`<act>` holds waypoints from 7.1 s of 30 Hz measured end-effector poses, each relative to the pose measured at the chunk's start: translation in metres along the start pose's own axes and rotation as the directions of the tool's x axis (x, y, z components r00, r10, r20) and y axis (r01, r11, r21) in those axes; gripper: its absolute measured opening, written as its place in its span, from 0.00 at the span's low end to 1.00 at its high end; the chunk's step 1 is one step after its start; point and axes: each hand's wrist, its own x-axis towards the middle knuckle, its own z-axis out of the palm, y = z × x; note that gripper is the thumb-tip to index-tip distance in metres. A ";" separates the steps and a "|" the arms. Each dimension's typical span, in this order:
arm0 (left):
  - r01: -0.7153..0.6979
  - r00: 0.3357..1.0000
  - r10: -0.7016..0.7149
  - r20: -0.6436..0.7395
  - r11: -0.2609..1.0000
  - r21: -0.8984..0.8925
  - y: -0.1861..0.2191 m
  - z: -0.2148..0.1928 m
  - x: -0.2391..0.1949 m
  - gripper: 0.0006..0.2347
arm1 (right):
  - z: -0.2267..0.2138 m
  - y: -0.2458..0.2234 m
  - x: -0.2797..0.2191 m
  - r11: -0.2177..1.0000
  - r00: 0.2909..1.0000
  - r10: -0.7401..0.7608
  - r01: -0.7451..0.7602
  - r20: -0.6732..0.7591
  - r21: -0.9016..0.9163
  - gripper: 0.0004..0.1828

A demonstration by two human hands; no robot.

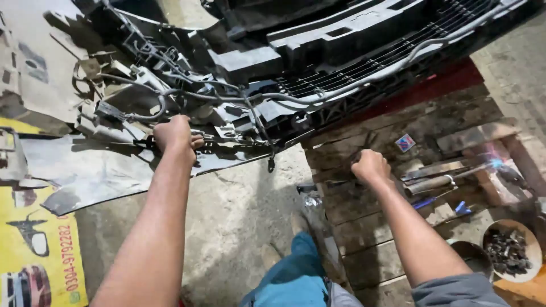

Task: The person works on the front wiring harness of a vehicle, using a screwdriver to manipulate connectors and a blowtorch to heat a specific section of the wiring. The task involves repeated adjustments and heating of the electrical components.

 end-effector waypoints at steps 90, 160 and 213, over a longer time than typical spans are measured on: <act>0.303 0.856 -0.365 0.365 0.928 0.218 0.033 0.012 -0.006 0.12 | -0.044 -0.373 0.015 0.042 0.042 -0.986 0.999 0.160 -0.005 0.11; 0.329 0.869 -0.362 0.337 0.932 0.155 -0.029 0.032 0.035 0.12 | -0.036 -0.352 0.021 0.160 0.143 -0.977 0.982 0.159 0.099 0.08; 0.314 0.888 -0.322 0.328 0.946 0.079 -0.032 0.028 0.014 0.07 | 0.001 -0.308 -0.004 -0.192 -0.297 -0.912 0.919 -0.283 -0.345 0.22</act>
